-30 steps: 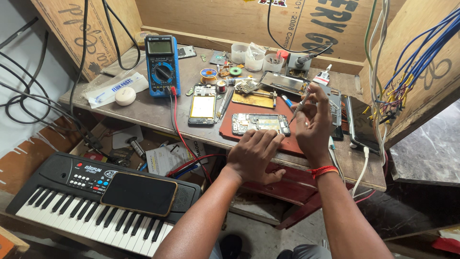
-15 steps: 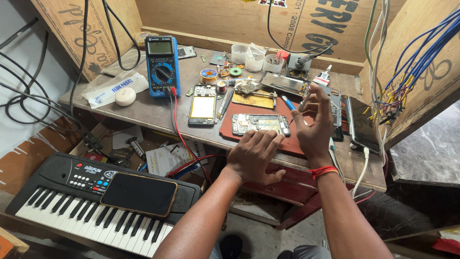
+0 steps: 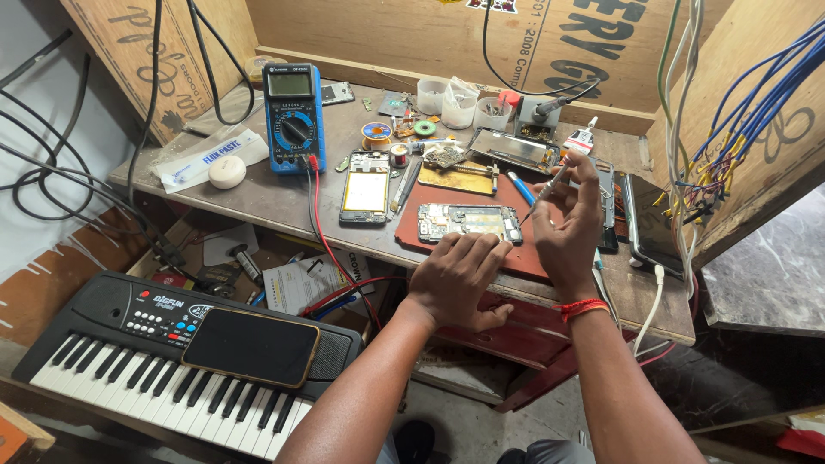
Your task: The person works on a disassembled smartphone lying on a repair bench, holding a pen-shaped tool in the right hand and applying it to the phone's exposed board while the left hand steadies the chassis. A multimeter with probes sits nearby and the person occasionally repositions the phone and reaches for small parts on the cluttered bench.
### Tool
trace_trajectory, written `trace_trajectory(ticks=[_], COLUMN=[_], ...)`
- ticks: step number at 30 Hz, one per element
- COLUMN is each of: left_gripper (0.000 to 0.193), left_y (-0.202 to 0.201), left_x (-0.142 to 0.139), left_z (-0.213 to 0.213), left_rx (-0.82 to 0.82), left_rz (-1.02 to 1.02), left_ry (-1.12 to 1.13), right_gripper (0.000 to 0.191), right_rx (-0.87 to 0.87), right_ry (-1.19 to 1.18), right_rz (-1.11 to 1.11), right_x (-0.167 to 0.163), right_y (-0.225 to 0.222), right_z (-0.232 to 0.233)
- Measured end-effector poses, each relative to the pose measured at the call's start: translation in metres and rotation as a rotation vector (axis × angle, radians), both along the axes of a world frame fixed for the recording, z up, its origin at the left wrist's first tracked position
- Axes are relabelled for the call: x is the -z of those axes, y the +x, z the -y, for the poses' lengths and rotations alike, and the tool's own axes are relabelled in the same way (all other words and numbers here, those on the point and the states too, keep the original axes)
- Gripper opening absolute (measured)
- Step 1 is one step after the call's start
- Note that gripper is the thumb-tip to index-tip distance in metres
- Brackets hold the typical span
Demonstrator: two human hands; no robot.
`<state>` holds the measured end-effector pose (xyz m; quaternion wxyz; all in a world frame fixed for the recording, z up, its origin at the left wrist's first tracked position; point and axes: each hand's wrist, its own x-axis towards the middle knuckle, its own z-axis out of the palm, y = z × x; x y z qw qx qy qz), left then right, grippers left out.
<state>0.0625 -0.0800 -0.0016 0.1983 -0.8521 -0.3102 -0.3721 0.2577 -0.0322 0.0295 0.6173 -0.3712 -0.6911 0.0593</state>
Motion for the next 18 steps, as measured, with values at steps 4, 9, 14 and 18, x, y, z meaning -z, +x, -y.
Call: trace_trajectory(ticks=[4,9,14,18], left_gripper=[0.085,0.085,0.085,0.084], left_y=[0.0004,0.0001,0.0002,0.0007], left_x=[-0.0001,-0.0001,-0.0004,-0.0008], left_z=[0.0000,0.0003,0.0005,0.0002], left_rx=[0.001,0.003,0.012,0.022], left_rz=[0.006,0.008,0.014,0.029], left_ry=[0.011,0.013,-0.001,0.004], right_gripper=[0.068,0.067,0.065,0.067], right_rx=[0.053,0.049,0.027,0.094], right_ry=[-0.047,0.002,-0.021,-0.032], right_rz=[-0.032,-0.023,-0.085,-0.044], right_x=[0.0008,0.0025,0.0028,0.0013], right_y=[0.0012,0.0021,0.0032,0.0033], right_z=[-0.0022,-0.0044,-0.0036,-0.0035])
